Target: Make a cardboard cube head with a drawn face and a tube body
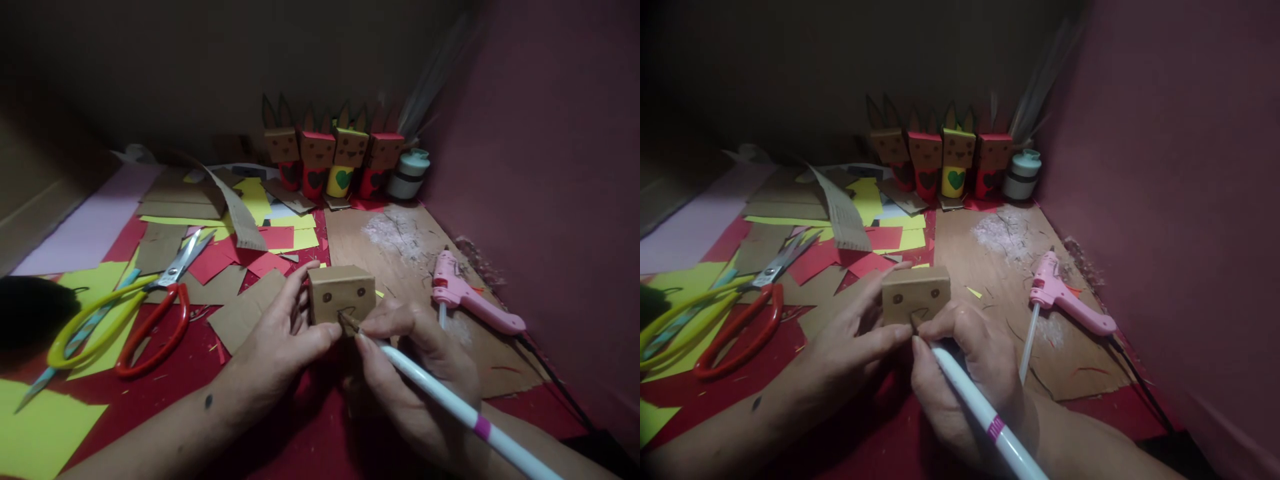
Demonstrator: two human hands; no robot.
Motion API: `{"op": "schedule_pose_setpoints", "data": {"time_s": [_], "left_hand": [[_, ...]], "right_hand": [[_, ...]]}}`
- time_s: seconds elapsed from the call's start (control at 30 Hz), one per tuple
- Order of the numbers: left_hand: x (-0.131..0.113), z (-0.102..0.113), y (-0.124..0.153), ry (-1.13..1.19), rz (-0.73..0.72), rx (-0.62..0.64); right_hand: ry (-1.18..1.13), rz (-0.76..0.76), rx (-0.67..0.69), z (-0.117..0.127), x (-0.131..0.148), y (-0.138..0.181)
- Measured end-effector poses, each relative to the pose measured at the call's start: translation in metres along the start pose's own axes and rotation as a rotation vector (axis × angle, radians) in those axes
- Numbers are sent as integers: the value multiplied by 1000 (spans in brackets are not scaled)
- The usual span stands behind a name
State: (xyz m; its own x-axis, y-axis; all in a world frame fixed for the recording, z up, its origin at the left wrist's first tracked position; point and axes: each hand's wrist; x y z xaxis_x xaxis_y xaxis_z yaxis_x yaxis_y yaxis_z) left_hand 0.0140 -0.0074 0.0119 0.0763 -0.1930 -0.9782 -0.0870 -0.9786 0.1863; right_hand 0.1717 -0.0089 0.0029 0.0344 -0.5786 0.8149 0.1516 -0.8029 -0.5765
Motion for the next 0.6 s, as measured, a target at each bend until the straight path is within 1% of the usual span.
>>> {"op": "schedule_pose_setpoints", "data": {"time_s": [0.2, 0.37, 0.6], "left_hand": [[-2, -1, 2, 20, 10, 13], [-1, -1, 3, 28, -3, 9], [0, -1, 2, 14, 10, 7]], "right_hand": [[2, -34, 7, 1, 1, 2], [-28, -24, 20, 2, 0, 2], [39, -27, 17, 4, 2, 1]]}}
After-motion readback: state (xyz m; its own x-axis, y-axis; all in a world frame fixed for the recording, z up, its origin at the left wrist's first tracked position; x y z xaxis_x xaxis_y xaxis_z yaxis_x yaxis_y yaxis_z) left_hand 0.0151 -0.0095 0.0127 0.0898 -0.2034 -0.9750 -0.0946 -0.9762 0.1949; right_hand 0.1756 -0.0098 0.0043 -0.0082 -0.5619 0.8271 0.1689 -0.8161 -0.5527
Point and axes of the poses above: each hand's wrist, its own y-axis away from the middle knuckle, its own z-axis out of the back of the hand, x = y × z, and after that the axes turned 15 degrees about -y, right-handed
